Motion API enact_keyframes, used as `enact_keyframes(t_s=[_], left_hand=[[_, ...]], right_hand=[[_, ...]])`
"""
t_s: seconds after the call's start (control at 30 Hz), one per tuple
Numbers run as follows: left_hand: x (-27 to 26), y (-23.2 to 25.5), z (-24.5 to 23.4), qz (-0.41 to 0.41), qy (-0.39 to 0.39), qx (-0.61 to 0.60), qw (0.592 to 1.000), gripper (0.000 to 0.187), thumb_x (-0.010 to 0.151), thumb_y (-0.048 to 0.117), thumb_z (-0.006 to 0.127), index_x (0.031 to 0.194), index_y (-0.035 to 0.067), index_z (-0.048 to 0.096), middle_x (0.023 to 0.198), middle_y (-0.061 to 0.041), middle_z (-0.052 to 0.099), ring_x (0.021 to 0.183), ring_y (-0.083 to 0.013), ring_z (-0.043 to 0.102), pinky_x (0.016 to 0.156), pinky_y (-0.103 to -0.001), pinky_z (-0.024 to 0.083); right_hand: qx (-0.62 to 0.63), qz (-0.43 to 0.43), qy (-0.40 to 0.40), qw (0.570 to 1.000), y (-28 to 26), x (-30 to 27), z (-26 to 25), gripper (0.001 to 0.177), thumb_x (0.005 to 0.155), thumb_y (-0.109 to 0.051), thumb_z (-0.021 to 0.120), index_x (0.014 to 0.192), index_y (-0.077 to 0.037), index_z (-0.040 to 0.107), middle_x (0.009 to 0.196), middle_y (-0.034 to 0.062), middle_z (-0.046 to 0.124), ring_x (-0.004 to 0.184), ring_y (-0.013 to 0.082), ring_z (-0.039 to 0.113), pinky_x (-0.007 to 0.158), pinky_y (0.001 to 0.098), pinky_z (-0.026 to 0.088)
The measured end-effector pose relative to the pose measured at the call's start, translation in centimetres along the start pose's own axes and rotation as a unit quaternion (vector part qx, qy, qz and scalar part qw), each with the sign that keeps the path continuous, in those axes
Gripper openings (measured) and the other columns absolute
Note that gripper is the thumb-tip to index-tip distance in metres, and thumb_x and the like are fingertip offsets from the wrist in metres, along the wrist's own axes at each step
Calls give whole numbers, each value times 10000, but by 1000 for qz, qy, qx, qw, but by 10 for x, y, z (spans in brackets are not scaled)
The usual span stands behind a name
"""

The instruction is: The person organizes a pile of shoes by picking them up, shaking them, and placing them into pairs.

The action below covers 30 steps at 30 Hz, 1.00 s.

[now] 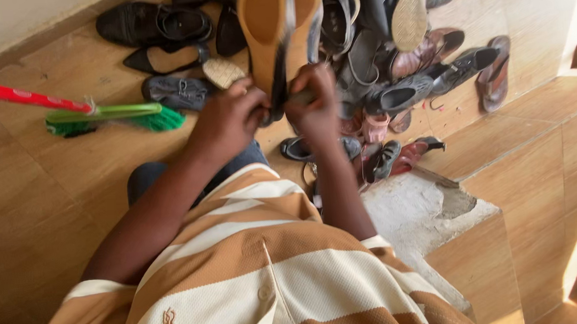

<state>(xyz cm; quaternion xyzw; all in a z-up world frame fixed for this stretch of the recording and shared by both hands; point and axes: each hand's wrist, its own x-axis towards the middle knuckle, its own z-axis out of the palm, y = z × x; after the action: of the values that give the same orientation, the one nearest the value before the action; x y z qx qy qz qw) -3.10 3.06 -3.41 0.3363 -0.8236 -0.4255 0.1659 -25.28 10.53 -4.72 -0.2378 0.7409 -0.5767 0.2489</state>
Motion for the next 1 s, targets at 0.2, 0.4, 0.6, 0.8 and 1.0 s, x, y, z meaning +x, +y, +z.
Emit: enact_keyframes(t_s=[0.2,0.4,0.6,0.8,1.0], left_hand=[[-19,-53,-73,0,86,-131,988,139,981,67,746,1041,39,624,1139,-115,661,1236,-293,626,1013,-379,493],[-54,-64,-98,-147,224,-394,879,173,1061,209,682,1193,118,619,1142,2,677,1025,-52,627,831,-200,501],[-27,-69,-77,-320,452,-327,765,333,1041,418,451,868,152,553,714,14,590,578,-107,598,482,-264,438],[-16,-44,4,-20,246,-151,957,206,1109,214,639,987,48,642,902,-63,665,819,-159,629,725,-336,501],[-31,-59,-79,10,246,44,968,239,1169,190,651,997,23,638,858,-93,644,795,-221,664,660,-344,501]], right_hand=[[393,11,-33,919,16,47,-82,306,696,65,581,948,-90,502,908,122,563,837,243,600,774,339,528],[559,21,70,826,28,62,-181,207,654,-28,592,843,-37,510,880,158,605,856,310,642,887,426,577],[109,-67,324,937,89,82,-137,272,928,-206,583,1146,-45,592,1001,75,624,866,182,653,758,326,601],[37,-227,-316,920,5,-25,2,314,645,21,729,920,-58,600,1010,46,560,985,192,577,871,262,469],[134,-14,68,989,-32,29,-25,233,726,92,667,896,-46,588,923,76,573,823,190,550,722,300,476]])
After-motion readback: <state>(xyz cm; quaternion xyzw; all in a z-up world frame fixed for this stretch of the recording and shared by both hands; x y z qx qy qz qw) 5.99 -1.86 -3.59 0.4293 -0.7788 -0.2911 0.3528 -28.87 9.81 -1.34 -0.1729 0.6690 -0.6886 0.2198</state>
